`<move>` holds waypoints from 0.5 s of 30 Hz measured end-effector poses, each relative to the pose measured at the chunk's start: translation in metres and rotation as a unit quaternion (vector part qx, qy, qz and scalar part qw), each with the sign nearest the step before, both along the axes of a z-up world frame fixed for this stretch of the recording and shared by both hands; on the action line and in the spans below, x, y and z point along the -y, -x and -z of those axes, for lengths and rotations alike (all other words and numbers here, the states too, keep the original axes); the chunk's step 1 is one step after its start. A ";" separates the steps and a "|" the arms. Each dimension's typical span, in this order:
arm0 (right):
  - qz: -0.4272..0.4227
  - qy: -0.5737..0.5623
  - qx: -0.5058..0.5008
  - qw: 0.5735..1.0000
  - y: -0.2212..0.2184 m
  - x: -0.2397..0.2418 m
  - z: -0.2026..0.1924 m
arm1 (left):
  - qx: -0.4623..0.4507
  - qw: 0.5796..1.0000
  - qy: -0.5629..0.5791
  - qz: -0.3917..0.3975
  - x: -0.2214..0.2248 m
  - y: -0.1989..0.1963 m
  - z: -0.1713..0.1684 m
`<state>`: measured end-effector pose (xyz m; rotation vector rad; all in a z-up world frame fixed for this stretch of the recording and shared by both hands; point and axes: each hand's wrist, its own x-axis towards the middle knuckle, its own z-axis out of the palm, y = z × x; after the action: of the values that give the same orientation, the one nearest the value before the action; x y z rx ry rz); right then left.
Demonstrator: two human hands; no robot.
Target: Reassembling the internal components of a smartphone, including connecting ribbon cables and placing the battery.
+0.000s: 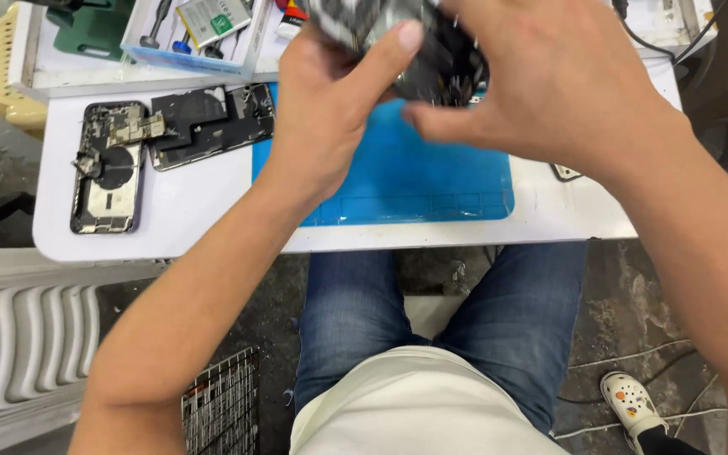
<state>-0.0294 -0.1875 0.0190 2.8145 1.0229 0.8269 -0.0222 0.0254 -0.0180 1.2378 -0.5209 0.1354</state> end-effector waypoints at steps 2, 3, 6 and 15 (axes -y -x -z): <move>-0.013 -0.006 -0.088 0.996 0.004 -0.004 0.006 | -0.006 1.000 -0.005 -0.022 -0.022 0.018 -0.001; -0.030 0.017 -0.150 0.988 0.004 -0.004 0.014 | 0.037 0.983 -0.171 -0.060 -0.037 0.024 0.001; -0.051 0.075 -0.209 0.974 0.001 -0.003 0.037 | 0.154 0.888 -0.428 -0.070 -0.056 0.026 0.019; -0.063 -0.154 -0.332 0.928 0.009 0.025 0.025 | 0.193 0.808 -0.557 0.002 -0.062 0.017 0.038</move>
<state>-0.0385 -0.2129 -0.0063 3.4313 1.2318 -0.0078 -0.0396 0.0870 -0.0557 2.3914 -1.0306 0.0699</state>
